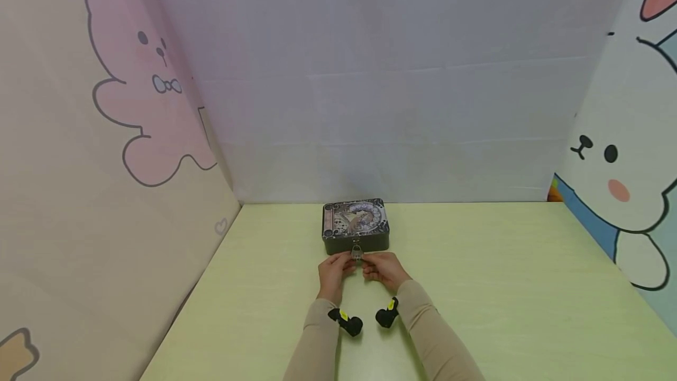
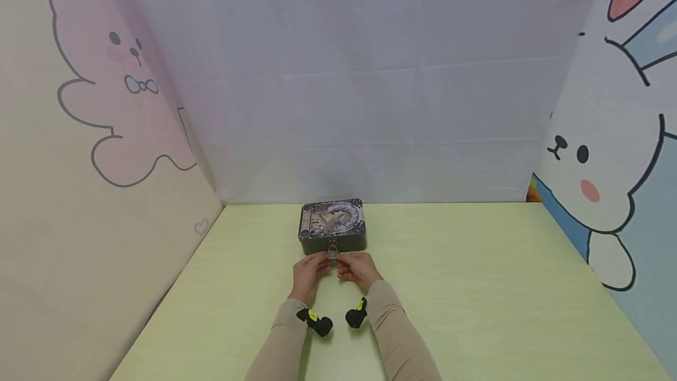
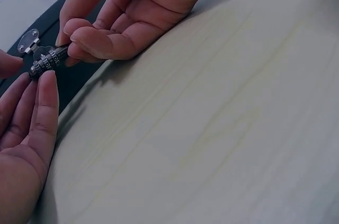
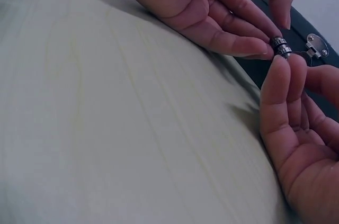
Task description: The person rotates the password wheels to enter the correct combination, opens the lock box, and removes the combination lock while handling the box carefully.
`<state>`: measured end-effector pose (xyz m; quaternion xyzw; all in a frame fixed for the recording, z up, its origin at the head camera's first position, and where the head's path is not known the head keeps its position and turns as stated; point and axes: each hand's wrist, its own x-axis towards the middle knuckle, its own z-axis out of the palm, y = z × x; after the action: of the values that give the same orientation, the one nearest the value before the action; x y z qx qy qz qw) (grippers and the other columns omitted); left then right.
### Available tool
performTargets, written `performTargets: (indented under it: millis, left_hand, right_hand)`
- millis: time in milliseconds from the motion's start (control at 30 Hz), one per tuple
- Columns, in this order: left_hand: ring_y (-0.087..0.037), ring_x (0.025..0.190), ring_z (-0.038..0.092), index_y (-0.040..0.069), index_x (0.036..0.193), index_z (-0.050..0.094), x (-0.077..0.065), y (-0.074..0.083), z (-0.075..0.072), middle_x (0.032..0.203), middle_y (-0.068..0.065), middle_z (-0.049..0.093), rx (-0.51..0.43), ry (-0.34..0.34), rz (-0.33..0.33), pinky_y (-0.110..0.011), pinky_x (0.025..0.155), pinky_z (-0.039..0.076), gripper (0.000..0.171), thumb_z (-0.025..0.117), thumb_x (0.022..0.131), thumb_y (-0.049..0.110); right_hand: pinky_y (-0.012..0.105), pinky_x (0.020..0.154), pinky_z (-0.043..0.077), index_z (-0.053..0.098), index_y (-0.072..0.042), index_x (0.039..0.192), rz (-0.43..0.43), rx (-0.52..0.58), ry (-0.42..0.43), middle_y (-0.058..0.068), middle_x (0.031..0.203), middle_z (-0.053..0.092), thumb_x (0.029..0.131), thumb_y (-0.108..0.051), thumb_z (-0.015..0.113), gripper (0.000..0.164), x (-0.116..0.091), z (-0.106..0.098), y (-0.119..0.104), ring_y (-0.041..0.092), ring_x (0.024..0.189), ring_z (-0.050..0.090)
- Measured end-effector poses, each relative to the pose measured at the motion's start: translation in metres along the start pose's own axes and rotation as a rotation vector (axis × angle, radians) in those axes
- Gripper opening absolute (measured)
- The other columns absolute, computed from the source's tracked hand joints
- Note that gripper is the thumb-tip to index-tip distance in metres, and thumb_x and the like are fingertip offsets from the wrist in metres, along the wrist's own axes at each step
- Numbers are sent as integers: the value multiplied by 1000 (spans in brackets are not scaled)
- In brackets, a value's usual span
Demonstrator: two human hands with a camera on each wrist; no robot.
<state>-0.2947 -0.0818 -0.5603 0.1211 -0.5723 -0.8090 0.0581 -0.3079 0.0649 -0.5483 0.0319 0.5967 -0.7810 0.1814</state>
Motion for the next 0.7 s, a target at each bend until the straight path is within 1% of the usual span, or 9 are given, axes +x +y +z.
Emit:
performTargets:
  millis: [133, 300, 500, 700]
  left_hand:
    - [-15, 72, 68, -14, 107, 68, 0, 1, -1, 82, -9, 71, -23, -10, -20, -25, 64, 59, 22, 63, 91, -1]
    - [-14, 74, 68, -14, 110, 68, -1, 3, -2, 89, -10, 72, -25, -17, -32, -25, 67, 59, 25, 66, 87, -5]
    - [-13, 72, 66, -17, 116, 64, -3, 2, -3, 96, -13, 71, -29, -34, -16, -25, 69, 58, 34, 63, 83, -14]
    - [-12, 72, 66, -17, 117, 63, -2, 1, -3, 102, -18, 71, -22, -35, -4, -23, 67, 57, 36, 64, 82, -14]
  right_hand:
    - [23, 57, 56, 64, 14, 104, 1, 8, 6, 4, 70, 62, 101, -5, 55, 21, 0, 0, 0, 9, 59, 61]
    - [23, 57, 56, 64, 14, 105, -8, 17, 9, 4, 70, 62, 101, -5, 55, 21, 1, -1, 1, 9, 59, 61]
    - [22, 57, 56, 64, 14, 107, -13, 30, -5, 4, 70, 62, 101, -4, 54, 22, 0, -2, 1, 9, 59, 61]
    - [22, 57, 56, 65, 13, 103, -9, 39, -7, 3, 70, 62, 101, -4, 55, 20, 0, -2, 1, 8, 58, 61]
